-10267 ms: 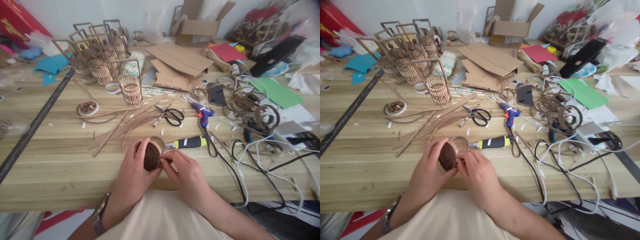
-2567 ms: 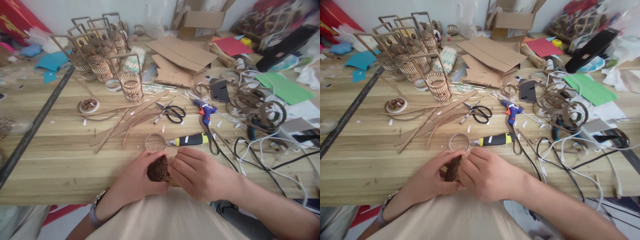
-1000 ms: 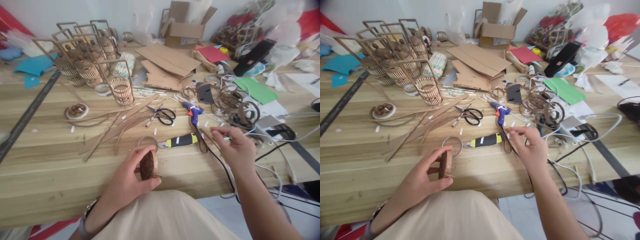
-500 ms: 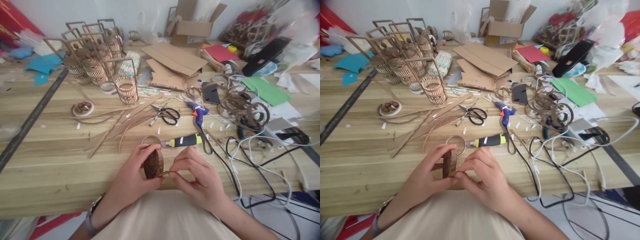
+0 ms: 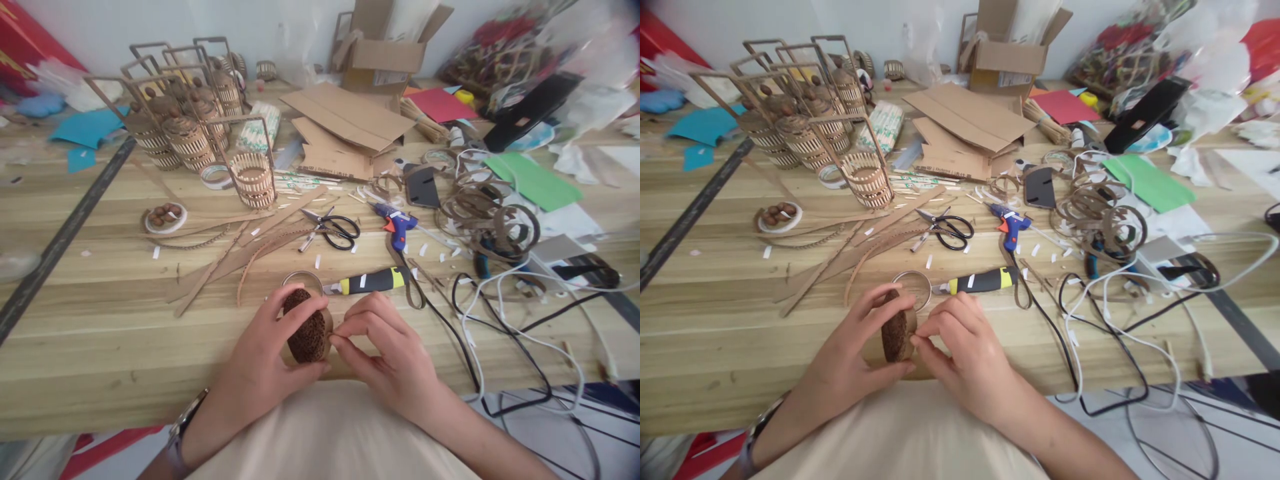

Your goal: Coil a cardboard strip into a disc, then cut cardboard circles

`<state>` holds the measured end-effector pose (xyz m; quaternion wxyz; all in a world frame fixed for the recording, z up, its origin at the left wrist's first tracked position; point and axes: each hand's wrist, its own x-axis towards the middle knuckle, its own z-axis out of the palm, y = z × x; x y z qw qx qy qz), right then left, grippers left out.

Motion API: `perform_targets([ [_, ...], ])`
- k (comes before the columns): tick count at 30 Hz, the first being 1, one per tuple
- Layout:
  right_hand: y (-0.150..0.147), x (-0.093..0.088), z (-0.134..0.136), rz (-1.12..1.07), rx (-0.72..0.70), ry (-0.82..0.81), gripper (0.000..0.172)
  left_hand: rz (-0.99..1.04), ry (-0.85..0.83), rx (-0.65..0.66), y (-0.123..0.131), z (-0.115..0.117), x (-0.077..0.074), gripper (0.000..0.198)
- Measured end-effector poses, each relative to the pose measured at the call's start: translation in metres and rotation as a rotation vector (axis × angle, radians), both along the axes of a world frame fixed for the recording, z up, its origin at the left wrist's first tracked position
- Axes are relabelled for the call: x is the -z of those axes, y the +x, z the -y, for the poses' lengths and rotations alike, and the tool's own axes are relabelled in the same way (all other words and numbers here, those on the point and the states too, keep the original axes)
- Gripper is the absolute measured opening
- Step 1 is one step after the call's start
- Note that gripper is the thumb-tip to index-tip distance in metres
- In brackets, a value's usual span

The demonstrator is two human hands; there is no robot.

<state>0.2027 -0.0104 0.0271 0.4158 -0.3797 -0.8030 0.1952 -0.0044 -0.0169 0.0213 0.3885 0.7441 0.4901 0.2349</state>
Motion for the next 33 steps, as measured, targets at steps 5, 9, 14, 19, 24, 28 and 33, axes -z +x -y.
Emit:
perform_targets([
  [5, 0.001, 0.002, -0.001, -0.039, 0.006, -0.096, 0.022, -0.008, 0.063, 0.026, -0.002, 0.005, 0.004, 0.063],
  [9, 0.0, 0.005, 0.0, -0.08, -0.003, -0.172, 0.022, 0.02, 0.076, 0.012, -0.003, 0.008, 0.009, 0.061],
  [14, -0.002, 0.008, 0.001, -0.105, -0.003, -0.207, 0.022, 0.016, 0.087, 0.004, -0.002, 0.01, 0.01, 0.057],
  [19, 0.0, 0.014, 0.002, -0.097, -0.01, -0.304, 0.021, -0.034, 0.171, -0.017, -0.001, 0.011, 0.014, 0.056],
  [24, 0.002, 0.022, 0.002, -0.095, 0.012, -0.424, 0.023, -0.141, 0.277, 0.031, -0.003, 0.006, 0.026, 0.061],
  [28, 0.005, 0.026, -0.006, -0.058, 0.04, -0.467, 0.027, -0.232, 0.411, 0.055, 0.0, -0.005, 0.029, 0.063],
  [33, 0.014, 0.036, -0.022, 0.181, 0.102, -0.326, 0.023, -0.463, 0.682, 0.069, 0.014, -0.026, 0.017, 0.049],
])
